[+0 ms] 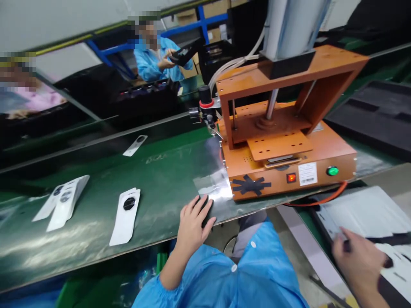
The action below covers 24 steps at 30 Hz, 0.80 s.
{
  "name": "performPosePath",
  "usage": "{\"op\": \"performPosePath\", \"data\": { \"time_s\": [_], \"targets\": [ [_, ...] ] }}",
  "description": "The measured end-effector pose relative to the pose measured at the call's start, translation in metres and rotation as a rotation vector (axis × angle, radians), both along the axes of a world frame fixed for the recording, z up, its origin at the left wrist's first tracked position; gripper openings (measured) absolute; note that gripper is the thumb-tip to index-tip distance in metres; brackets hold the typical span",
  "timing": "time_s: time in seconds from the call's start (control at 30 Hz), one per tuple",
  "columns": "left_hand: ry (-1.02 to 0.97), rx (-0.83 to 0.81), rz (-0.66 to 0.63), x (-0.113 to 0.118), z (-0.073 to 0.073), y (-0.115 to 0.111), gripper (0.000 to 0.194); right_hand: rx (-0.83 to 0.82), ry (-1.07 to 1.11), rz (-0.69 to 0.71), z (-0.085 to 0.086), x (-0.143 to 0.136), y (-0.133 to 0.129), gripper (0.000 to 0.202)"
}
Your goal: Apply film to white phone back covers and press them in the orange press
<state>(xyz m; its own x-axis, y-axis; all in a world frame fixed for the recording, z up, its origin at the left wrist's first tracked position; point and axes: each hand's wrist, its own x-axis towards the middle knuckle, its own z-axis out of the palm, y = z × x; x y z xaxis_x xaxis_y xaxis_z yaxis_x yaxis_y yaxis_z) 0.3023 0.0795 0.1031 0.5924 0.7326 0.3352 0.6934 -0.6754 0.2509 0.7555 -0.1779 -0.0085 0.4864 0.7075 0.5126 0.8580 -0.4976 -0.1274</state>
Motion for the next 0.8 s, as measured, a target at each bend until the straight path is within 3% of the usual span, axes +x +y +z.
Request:
{"op": "performPosePath", "data": {
  "time_s": [0.07, 0.2, 0.27, 0.33, 0.4, 0.47, 0.57, 0.67, 0.8],
  "targets": [
    [0.03, -0.025, -0.019, -0.005, 0.002, -0.007, 0.051, 0.076, 0.065, 0.301, 0.008, -0.048, 0.042, 0.029],
    [-0.024, -0.118, -0.106, -0.025, 0.013, -0.015, 0.045, 0.232, 0.137, 0.83, 0.045, -0.144, 0.109, 0.043],
    [-0.12, -0.155, -0.103, -0.032, 0.021, 0.001, 0.033, 0.268, 0.183, 0.989, 0.068, -0.181, 0.132, 0.043],
    [-0.224, -0.148, -0.01, -0.031, 0.028, 0.037, 0.022, 0.289, 0.229, 1.105, 0.086, -0.21, 0.151, 0.043],
    [-0.275, -0.101, 0.146, -0.023, 0.03, 0.085, 0.02, 0.292, 0.264, 1.196, 0.099, -0.233, 0.166, 0.043],
    [-0.308, -0.087, 0.246, -0.01, 0.025, 0.131, 0.032, 0.3, 0.282, 1.251, 0.108, -0.251, 0.176, 0.042],
    [-0.366, -0.096, 0.31, 0.006, 0.013, 0.172, 0.041, 0.324, 0.309, 1.272, 0.114, -0.266, 0.184, 0.039],
    [-0.443, -0.108, 0.34, 0.012, 0.008, 0.178, 0.025, 0.321, 0.351, 1.247, 0.12, -0.268, 0.185, 0.035],
    [-0.542, -0.157, 0.31, 0.012, 0.018, 0.15, 0.009, 0.243, 0.373, 1.197, 0.139, -0.265, 0.192, 0.032]
  ]
}}
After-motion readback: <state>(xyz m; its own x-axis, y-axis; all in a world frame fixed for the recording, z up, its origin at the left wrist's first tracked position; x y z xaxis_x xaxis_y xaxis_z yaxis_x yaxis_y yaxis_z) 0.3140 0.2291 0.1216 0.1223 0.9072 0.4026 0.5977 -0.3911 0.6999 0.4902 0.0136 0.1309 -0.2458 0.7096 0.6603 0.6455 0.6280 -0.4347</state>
